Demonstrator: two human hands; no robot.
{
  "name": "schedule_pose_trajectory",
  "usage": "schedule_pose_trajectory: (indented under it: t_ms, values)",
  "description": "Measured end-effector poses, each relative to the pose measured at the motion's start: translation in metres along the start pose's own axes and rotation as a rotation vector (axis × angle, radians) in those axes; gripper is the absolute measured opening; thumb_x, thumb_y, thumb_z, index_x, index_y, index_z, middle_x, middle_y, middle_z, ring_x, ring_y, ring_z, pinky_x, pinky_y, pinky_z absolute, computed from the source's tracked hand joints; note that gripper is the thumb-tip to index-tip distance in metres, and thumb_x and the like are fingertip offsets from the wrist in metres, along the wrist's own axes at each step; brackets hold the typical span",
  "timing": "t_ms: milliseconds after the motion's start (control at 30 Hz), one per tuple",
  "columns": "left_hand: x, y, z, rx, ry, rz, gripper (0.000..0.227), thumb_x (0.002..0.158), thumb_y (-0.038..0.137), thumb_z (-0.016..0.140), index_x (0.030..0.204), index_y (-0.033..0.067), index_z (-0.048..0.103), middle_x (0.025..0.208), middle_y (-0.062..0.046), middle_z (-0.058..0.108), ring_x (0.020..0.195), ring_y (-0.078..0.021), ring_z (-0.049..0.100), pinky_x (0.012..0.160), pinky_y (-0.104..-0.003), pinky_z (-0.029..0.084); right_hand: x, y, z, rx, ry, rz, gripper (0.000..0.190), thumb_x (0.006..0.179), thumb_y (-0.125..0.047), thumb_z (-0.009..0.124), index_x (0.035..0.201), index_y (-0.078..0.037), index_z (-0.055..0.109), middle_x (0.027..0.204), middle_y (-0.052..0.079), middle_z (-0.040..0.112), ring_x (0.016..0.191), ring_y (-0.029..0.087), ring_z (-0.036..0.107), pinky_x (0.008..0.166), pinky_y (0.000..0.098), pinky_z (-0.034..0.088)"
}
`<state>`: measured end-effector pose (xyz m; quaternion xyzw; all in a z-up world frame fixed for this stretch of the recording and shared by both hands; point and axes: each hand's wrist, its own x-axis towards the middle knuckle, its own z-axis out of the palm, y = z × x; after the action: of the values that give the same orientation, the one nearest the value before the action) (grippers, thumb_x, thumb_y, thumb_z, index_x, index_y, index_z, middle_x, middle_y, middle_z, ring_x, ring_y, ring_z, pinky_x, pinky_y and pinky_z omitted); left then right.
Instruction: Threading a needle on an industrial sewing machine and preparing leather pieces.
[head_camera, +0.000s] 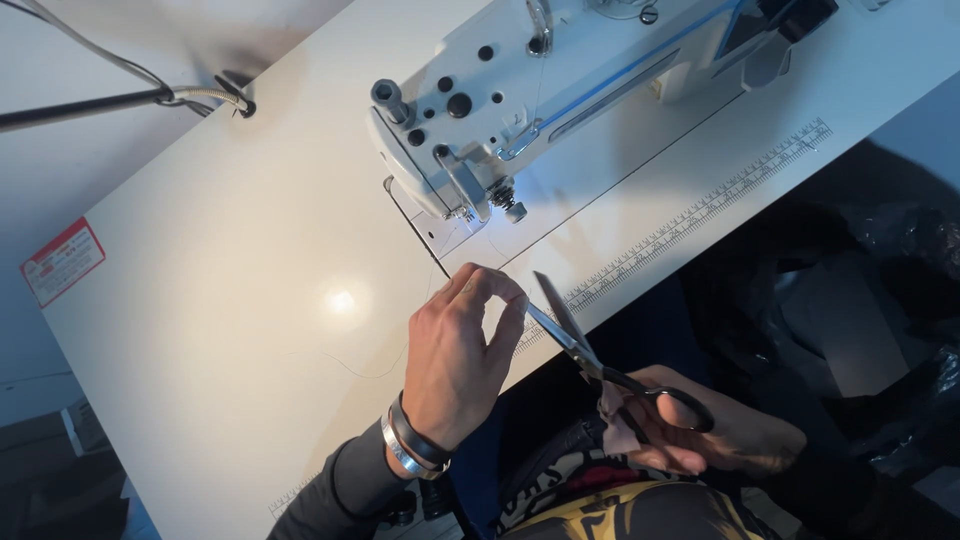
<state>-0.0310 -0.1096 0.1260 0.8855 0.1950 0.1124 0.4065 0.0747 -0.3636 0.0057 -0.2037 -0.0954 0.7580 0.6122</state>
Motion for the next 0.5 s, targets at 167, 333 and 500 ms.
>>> schedule_pose_trajectory:
  t_ms: [167, 333, 500]
  values:
    - [-0.004, -0.006, 0.000, -0.010, 0.007, 0.020, 0.007, 0.088, 0.005, 0.070, 0.093, 0.0042, 0.066, 0.092, -0.007, 0.069, 0.068, -0.0234, 0.068, 0.061, -0.034, 0.052, 0.002, -0.017, -0.005, -0.282, 0.183, 0.038, 0.058, 0.092, -0.042, 0.080, 0.113, 0.007, 0.058, 0.064, 0.007, 0.060, 0.040, 0.004, 0.047, 0.037, 0.0149, 0.034]
    - [-0.010, -0.027, -0.009, -0.162, 0.032, -0.134, 0.005, 0.087, 0.006, 0.072, 0.092, 0.0047, 0.070, 0.090, -0.002, 0.072, 0.059, -0.0131, 0.054, 0.054, -0.029, 0.047, -0.019, -0.072, -0.006, -1.144, 1.055, 0.176, 0.024, 0.081, -0.017, 0.077, 0.103, -0.007, 0.077, 0.079, 0.003, 0.083, 0.049, 0.012, 0.067, 0.043, 0.0276, 0.048]
    - [-0.030, -0.052, -0.025, -0.471, 0.114, -0.167, 0.002, 0.095, 0.005, 0.068, 0.096, 0.0028, 0.068, 0.094, -0.001, 0.070, 0.068, -0.0075, 0.047, 0.062, -0.024, 0.045, -0.065, -0.150, -0.096, -1.863, 1.179, -0.018, 0.018, 0.089, -0.014, 0.079, 0.103, -0.002, 0.077, 0.090, 0.008, 0.080, 0.065, 0.017, 0.071, 0.056, 0.0338, 0.055]
